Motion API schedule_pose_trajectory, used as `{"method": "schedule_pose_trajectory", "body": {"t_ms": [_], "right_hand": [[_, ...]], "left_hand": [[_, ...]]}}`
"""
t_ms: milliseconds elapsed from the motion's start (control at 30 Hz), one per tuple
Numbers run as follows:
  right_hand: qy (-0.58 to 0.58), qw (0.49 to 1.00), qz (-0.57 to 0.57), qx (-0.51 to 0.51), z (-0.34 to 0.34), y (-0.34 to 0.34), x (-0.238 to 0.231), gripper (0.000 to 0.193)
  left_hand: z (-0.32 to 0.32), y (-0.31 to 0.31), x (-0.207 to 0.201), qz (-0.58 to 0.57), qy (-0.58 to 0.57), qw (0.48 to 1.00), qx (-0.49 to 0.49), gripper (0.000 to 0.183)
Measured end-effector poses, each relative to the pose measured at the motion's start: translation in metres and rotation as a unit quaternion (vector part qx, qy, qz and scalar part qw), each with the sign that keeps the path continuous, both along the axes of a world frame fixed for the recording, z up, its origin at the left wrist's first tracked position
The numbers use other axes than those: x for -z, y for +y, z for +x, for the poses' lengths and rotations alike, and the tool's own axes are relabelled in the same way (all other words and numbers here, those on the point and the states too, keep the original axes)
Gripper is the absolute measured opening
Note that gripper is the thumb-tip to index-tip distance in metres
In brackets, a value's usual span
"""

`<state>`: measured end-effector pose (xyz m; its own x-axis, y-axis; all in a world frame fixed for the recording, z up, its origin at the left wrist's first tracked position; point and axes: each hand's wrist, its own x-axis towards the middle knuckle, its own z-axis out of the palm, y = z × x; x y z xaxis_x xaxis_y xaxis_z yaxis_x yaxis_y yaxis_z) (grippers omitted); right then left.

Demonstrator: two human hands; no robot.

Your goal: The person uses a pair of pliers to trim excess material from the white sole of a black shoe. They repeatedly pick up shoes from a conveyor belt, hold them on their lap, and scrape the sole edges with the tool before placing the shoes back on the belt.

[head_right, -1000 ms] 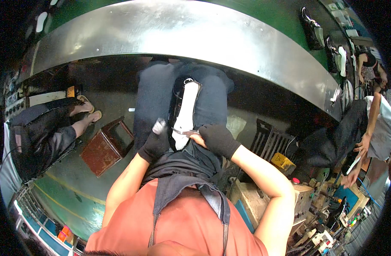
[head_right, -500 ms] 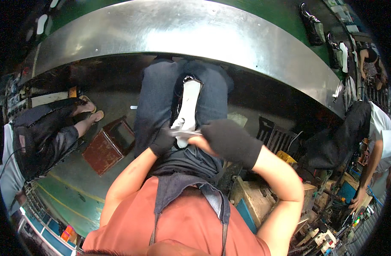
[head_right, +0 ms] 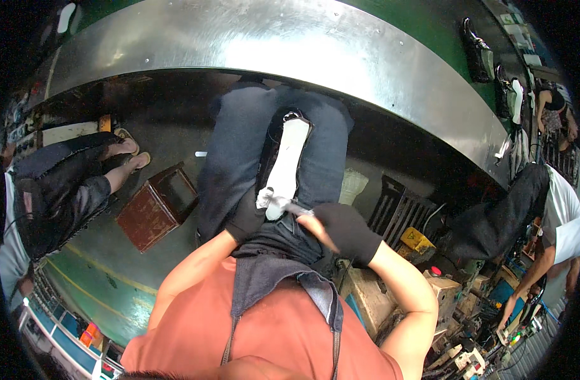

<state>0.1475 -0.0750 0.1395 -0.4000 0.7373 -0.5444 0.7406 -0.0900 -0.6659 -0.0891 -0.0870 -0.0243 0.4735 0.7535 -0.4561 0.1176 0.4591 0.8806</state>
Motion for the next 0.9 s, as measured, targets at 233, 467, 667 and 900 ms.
{"method": "schedule_pose_trajectory", "body": {"t_ms": [233, 467, 667, 900], "right_hand": [[0.035, 0.983, 0.154, -0.093, -0.024, 0.012, 0.024, 0.04], [0.153, 0.909, 0.325, -0.211, -0.057, -0.006, 0.02, 0.034], [0.038, 0.958, 0.22, -0.178, -0.042, -0.02, 0.01, 0.04], [-0.065, 0.977, 0.195, -0.05, 0.023, -0.043, 0.038, 0.032]], "left_hand": [[-0.002, 0.024, -0.049, 0.071, -0.049, 0.987, 0.139, 0.066], [-0.002, 0.02, -0.053, 0.002, -0.033, 0.995, 0.097, 0.073], [-0.008, 0.007, -0.011, 0.017, -0.061, 0.991, 0.117, 0.089], [-0.014, 0.017, -0.072, 0.079, -0.028, 0.996, 0.043, 0.071]]}}
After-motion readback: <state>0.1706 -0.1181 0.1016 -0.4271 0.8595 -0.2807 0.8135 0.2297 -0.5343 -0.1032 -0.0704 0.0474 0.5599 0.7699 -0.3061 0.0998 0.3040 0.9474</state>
